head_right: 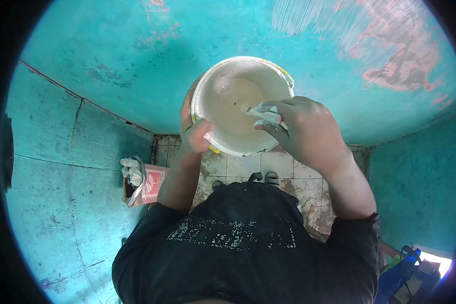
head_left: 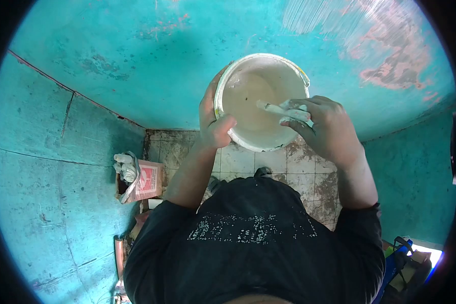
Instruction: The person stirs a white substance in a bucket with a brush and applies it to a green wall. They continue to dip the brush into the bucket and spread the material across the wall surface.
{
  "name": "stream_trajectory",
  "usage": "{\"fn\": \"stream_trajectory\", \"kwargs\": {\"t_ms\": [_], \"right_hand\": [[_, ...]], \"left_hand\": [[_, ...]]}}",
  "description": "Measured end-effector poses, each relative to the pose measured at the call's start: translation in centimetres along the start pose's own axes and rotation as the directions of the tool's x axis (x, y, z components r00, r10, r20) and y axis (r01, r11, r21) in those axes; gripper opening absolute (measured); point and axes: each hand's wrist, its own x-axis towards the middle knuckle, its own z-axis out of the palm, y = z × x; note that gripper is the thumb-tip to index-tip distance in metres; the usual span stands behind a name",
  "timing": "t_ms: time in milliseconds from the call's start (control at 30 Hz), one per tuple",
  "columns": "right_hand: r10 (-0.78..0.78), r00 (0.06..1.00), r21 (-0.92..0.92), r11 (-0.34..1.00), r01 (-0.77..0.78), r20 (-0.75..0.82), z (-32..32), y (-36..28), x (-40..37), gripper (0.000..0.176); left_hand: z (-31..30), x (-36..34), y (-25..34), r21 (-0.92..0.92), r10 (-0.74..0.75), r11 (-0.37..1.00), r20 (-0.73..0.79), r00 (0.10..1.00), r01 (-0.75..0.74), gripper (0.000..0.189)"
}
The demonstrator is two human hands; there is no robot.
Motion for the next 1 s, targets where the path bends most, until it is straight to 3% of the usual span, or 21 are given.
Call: {"fn": "stream_trajectory", "kwargs": {"t_ms": [33, 167, 267, 433, 533, 667, 867, 1000], "right_hand": [[0.024, 0.996, 0.058, 0.998, -0.029, 0.091, -0.2, -0.1, 0.5, 0.024], [-0.007, 0.998, 0.026, 1.0, 0.006, 0.069, 1.6, 0.2, 2.5, 0.022], [-0.066, 0.996, -0.13, 0.989, 0.073, 0.061, 3.9, 0.5, 2.5, 0.03], [-0.291, 0.957, -0.022, 0.956, 0.291, 0.005, 7.2, -0.7, 0.9, 0.034], [-0.283, 0.955, 0.059, 0.959, 0.278, 0.091, 7.7, -1.1, 0.0, 0.036], [-0.235, 0.971, 0.065, 0.971, 0.232, 0.047, 6.5, -1.3, 0.7, 0.037], [-0.295, 0.956, -0.124, 0.948, 0.293, 0.004, 6.4, 0.0, 2.3, 0.034], [-0.121, 0.992, -0.075, 0.99, 0.122, 0.017, 6.6, 0.0, 0.9, 0.028]], "left_hand": [[0.1, 0.0, 0.0, -0.001, 0.022, 1.0, 0.012, 1.0, -0.022, 0.088], [-0.1, -0.1, 0.2, -0.062, 0.073, 0.996, 0.035, 0.997, -0.07, 0.089], [-0.2, -0.3, 1.0, -0.018, 0.054, 0.998, 0.026, 0.998, -0.054, 0.089], [-1.1, -0.6, 0.7, -0.053, 0.051, 0.997, 0.028, 0.998, -0.05, 0.088], [-1.6, -1.0, 0.1, -0.042, 0.063, 0.997, 0.039, 0.997, -0.061, 0.086], [-1.8, -1.3, 0.6, -0.041, 0.048, 0.998, 0.045, 0.998, -0.046, 0.087], [-1.7, -1.2, 0.6, -0.068, 0.106, 0.992, 0.055, 0.993, -0.102, 0.089], [-2.3, -1.1, 0.9, -0.078, 0.098, 0.992, 0.039, 0.994, -0.095, 0.087]]}}
